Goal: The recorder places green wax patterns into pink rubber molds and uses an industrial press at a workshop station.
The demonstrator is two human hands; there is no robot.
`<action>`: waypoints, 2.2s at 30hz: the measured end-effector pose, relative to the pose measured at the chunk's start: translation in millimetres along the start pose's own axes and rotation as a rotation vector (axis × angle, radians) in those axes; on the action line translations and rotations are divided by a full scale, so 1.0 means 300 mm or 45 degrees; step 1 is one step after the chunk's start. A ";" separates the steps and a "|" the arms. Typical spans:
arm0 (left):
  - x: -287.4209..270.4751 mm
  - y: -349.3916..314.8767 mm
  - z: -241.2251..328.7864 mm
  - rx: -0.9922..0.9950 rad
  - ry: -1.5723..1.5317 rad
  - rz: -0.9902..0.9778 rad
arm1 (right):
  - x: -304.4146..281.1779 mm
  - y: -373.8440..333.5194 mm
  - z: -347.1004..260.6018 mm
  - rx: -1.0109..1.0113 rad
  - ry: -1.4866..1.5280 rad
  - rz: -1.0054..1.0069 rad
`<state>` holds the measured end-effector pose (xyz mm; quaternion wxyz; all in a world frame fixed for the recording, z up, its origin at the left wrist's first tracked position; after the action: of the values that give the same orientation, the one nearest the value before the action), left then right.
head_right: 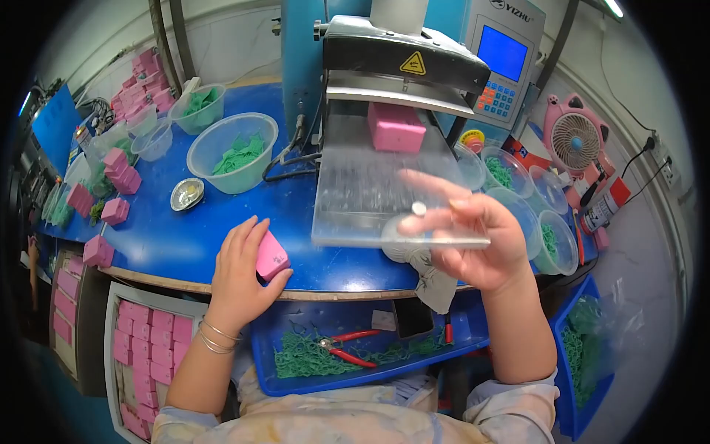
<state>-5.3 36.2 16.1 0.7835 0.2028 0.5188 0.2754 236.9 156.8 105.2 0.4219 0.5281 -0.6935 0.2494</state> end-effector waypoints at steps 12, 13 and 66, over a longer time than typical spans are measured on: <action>-0.018 0.011 -0.021 -0.160 0.047 0.155 | -0.121 0.008 -0.049 -0.782 -0.853 1.138; -0.025 0.005 -0.020 -0.105 0.000 0.199 | -0.140 0.010 -0.050 -0.792 -0.861 1.137; -0.708 -1.100 -0.507 -0.883 1.254 -1.157 | -0.132 -0.183 0.013 -0.760 -1.169 0.806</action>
<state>-138.9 -348.2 -91.9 0.5164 -0.4361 0.7252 0.1314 290.9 156.9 64.1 0.1163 0.2101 -0.9662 -0.0942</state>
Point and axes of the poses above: each hand's wrist, its own y-axis towards the middle knuckle, its own x-axis out of the palm, z = x × y, the point moved 4 cm from there along y, towards the middle knuckle, and after that the axes turned 15 degrees about z, right-handed, at the moved point
